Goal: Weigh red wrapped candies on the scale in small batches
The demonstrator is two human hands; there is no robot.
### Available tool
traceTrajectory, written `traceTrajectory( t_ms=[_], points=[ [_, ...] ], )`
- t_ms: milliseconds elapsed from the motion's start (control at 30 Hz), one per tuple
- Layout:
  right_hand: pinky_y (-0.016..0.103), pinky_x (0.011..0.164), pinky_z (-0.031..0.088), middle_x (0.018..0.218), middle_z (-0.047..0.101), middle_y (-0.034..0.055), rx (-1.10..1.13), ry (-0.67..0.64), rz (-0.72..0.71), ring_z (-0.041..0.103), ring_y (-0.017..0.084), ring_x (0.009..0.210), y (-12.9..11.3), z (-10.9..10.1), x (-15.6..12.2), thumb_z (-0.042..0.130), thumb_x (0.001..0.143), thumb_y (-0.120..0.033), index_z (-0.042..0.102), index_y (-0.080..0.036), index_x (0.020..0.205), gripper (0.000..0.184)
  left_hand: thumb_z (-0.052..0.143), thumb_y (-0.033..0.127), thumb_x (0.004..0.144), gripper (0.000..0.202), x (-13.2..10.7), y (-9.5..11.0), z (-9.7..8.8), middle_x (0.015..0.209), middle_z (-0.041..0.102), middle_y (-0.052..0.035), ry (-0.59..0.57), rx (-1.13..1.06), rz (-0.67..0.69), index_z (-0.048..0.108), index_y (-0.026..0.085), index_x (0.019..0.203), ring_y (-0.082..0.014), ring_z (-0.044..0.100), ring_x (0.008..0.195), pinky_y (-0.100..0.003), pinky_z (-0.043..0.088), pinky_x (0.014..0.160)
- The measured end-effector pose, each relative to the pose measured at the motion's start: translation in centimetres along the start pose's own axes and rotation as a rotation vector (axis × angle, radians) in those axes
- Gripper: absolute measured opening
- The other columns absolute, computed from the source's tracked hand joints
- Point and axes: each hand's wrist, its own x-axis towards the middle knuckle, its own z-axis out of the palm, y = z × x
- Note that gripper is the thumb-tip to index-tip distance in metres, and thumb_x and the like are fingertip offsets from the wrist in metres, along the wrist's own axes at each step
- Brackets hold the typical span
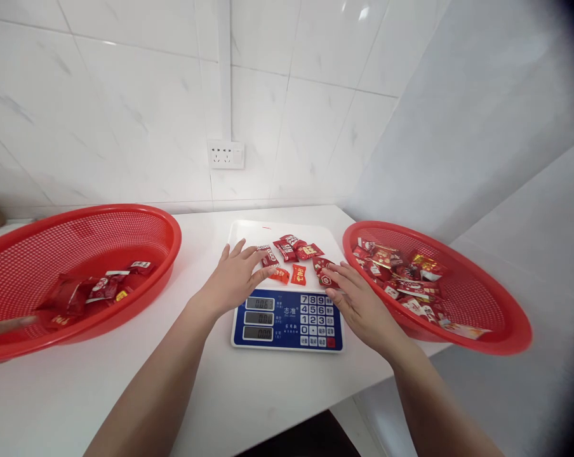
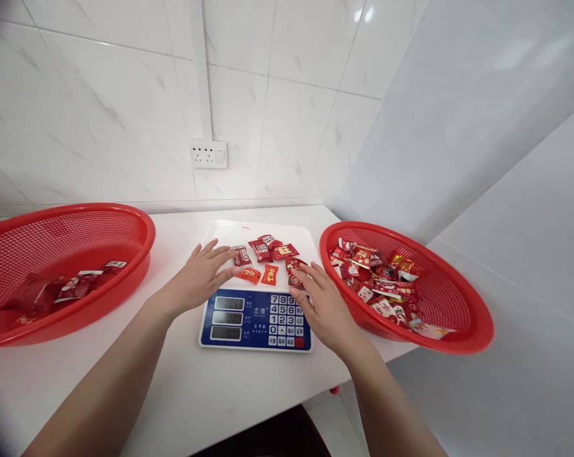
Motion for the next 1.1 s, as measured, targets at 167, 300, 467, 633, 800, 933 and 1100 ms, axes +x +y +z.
traceTrajectory(
  t_ms=[167,300,467,633,800,933,1100],
  points=[
    [0.049,0.103,0.035,0.133,0.050,0.0089,0.020,0.030,-0.016,0.036,0.026,0.129,0.0,0.0,-0.1,0.040,0.091,-0.045,0.055,-0.021,0.122,0.042,0.019,0.060,0.087,0.059,-0.1,0.1,-0.1,0.141,0.042,-0.0017,-0.004,0.000,-0.005,0.043,0.028,0.130,-0.0301,0.013,0.139,-0.054,0.010,0.111],
    [0.045,0.095,0.042,0.121,0.057,0.0113,0.065,0.294,-0.090,0.051,0.024,0.115,0.4,0.4,-1.0,0.042,0.091,-0.036,0.058,-0.021,0.110,0.029,0.022,0.056,0.089,0.053,-0.1,0.0,-0.3,0.138,0.045,-0.0020,0.022,0.003,-0.012,0.045,0.028,0.127,-0.0282,0.017,0.138,-0.053,0.012,0.111],
    [0.033,0.064,0.046,0.071,0.055,0.0041,0.112,0.600,-0.097,0.055,0.018,0.070,2.2,1.8,-3.8,0.044,0.089,-0.025,0.051,-0.022,0.073,0.017,0.032,0.048,0.090,0.040,0.0,0.3,-0.5,0.128,0.055,-0.0011,0.143,0.007,-0.008,0.053,0.027,0.117,-0.0242,0.031,0.133,-0.048,0.020,0.110],
    [0.028,0.053,0.041,0.061,0.050,0.0012,0.172,0.538,-0.072,0.049,0.015,0.057,4.3,3.8,-5.7,0.041,0.090,-0.026,0.046,-0.022,0.064,0.027,0.035,0.046,0.088,0.036,-0.6,0.3,-1.7,0.123,0.059,-0.0012,0.268,0.033,-0.095,0.056,0.025,0.110,-0.0231,0.037,0.130,-0.044,0.028,0.108],
    [0.027,0.053,0.042,0.061,0.051,0.0005,0.287,0.556,0.015,0.050,0.014,0.057,5.5,4.6,-5.7,0.040,0.091,-0.029,0.047,-0.022,0.064,0.029,0.034,0.050,0.086,0.049,-3.9,-3.2,-4.2,0.136,0.046,-0.0135,0.350,0.336,-0.319,0.045,0.022,0.124,-0.0320,0.037,0.129,-0.053,0.031,0.103],
    [0.027,0.053,0.042,0.061,0.051,0.0005,0.402,0.566,0.068,0.050,0.014,0.057,5.8,4.5,-5.8,0.040,0.091,-0.032,0.048,-0.021,0.064,0.030,0.026,0.060,0.084,0.062,-8.8,-8.1,-6.3,0.140,0.038,-0.0170,0.405,0.547,-0.710,0.029,0.024,0.134,-0.0422,0.030,0.130,-0.067,0.027,0.096],
    [0.028,0.053,0.041,0.062,0.050,0.0009,0.493,0.545,0.056,0.050,0.015,0.057,5.8,4.5,-5.9,0.040,0.091,-0.034,0.049,-0.021,0.063,0.032,0.017,0.067,0.080,0.069,-12.0,-10.2,-7.5,0.108,0.060,-0.0107,0.280,0.541,-0.887,0.027,0.025,0.135,-0.0442,0.051,0.104,-0.062,0.039,0.083]
  ],
)
